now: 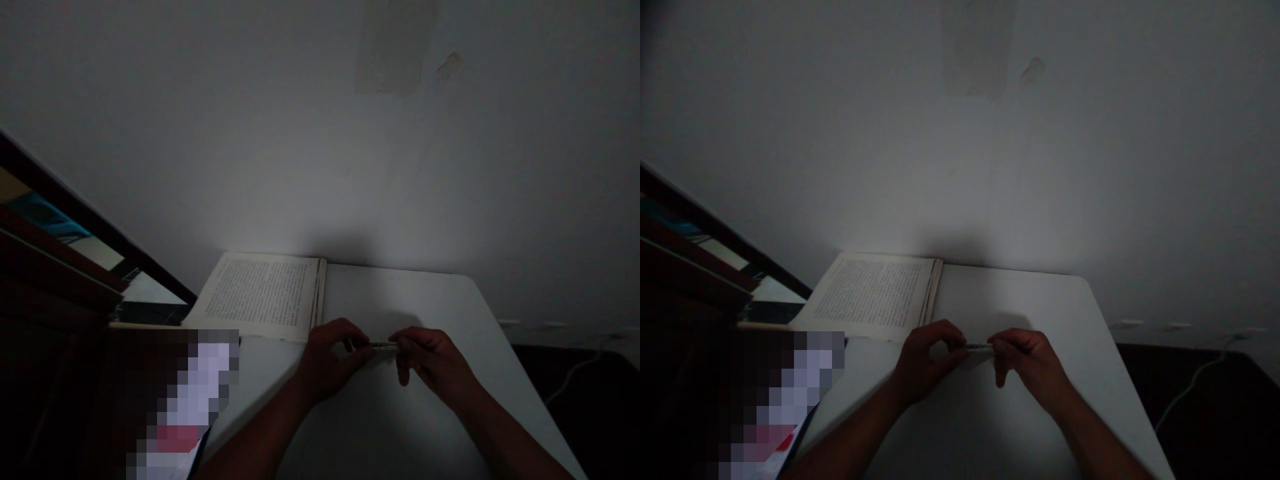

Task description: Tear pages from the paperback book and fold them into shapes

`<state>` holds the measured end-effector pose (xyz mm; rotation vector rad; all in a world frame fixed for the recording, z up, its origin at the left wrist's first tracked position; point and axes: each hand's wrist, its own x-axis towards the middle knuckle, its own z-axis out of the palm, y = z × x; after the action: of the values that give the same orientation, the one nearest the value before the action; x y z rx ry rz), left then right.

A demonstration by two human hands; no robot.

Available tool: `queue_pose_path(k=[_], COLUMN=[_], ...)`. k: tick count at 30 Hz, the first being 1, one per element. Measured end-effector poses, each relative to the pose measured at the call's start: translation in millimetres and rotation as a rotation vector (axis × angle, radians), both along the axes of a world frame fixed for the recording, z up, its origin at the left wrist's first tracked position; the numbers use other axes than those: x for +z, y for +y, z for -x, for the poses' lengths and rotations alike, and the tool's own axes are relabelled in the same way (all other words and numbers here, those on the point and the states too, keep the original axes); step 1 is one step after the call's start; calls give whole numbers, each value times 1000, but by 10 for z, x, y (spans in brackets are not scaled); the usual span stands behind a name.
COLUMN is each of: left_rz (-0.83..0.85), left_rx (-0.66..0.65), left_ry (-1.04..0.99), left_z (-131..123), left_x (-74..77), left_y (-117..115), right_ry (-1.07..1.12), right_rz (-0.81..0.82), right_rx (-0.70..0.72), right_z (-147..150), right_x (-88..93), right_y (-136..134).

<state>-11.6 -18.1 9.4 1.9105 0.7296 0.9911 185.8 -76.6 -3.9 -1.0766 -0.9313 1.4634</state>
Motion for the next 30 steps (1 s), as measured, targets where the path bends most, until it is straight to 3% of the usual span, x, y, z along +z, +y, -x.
queue_pose_path(k=[12, 21, 30], left_rz=[47, -7, 90], left_rx=[29, -43, -113], left_ry=[25, 67, 62], left_z=[-10, -30, -31], left_x=[42, -3, 42], left_y=[-14, -31, -41], right_ry=[-329, -547, -703], right_rz=[-48, -278, -492], right_rx=[-34, -31, -40], right_z=[39, 55, 21], right_x=[102, 140, 169], right_y=[1, -41, -59])
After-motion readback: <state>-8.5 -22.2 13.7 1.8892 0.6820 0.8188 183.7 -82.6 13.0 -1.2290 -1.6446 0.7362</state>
